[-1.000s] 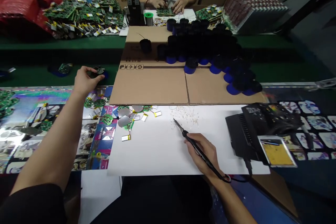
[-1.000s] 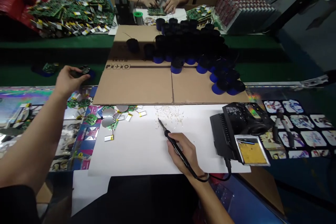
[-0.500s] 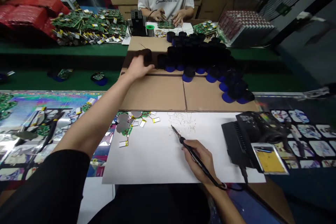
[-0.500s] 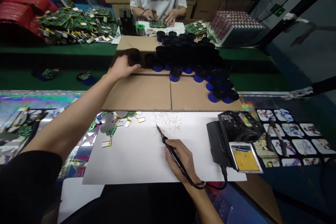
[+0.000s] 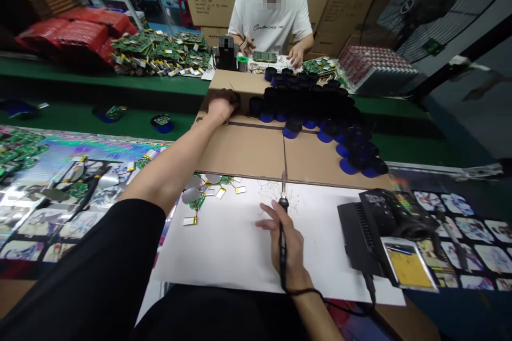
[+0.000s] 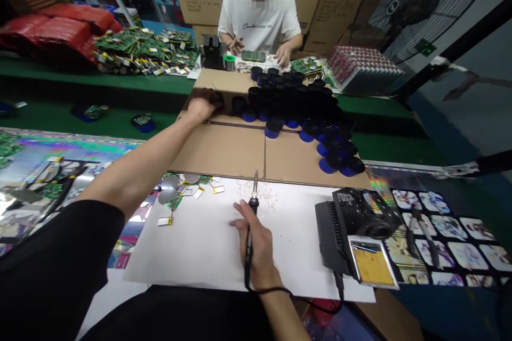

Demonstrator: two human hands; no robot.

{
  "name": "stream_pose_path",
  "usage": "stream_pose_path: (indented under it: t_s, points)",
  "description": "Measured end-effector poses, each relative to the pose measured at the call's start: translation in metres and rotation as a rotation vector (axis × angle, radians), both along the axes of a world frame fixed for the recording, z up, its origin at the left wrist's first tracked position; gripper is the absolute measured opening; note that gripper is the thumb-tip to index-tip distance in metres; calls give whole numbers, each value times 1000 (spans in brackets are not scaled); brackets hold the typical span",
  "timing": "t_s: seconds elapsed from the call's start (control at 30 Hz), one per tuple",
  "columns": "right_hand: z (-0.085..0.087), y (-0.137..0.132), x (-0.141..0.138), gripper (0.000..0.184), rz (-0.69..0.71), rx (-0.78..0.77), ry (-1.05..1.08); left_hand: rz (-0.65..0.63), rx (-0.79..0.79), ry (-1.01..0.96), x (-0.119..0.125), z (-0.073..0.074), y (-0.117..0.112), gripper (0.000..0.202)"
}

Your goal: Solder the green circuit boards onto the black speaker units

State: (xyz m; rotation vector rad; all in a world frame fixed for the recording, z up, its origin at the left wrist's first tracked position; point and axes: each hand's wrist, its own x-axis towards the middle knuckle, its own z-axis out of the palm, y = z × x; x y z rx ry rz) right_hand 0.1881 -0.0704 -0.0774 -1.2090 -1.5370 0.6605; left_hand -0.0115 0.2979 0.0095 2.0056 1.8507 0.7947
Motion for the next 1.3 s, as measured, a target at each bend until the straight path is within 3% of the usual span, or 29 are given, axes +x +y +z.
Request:
stream_pose_path:
  t_s: [0.1,0.17,0.27,0.37,0.5,0.63,0.7,0.8,0.97,1.07,1.13,1.2,1.3]
  points:
    - [8,36,-24,29,59,85,-251,-16,11,-20,-12,11,-25,18]
    - [11,58,-36,20,68,74,-413,-42,26,-38,-25,18,-55,16]
    - [10,76,-44,15,65,78,-494,-119,33,-82,-56,27,-119,20]
    - [7,76,-42,17,67,97,-457,-340,-25,-248,-84,31,-194,26]
    - [10,64,-28,19,60,134,-352,-651,-152,-235,-81,16,-282,16]
    - [21,50,-7,20,-45,180,-196,-793,-155,-177,-41,-17,-331,11]
    - [27,44,4,22,-96,195,-60,-800,-99,-150,-24,-28,-342,14]
    - [37,35,16,25,-96,183,128,-768,-149,-278,-12,-31,-342,10]
    - [56,21,21,27,-52,181,206,-389,-292,-827,-1,-19,-310,31]
    - [63,17,21,31,0,186,230,-455,-544,-995,7,-14,-287,46]
    - [63,16,24,34,7,196,227,-528,-671,-1001,11,-11,-279,40]
    - [60,15,28,35,-13,208,218,-522,-701,-997,16,-8,-278,35]
    - [56,11,34,36,-45,219,161,-394,-609,-979,23,-8,-288,32]
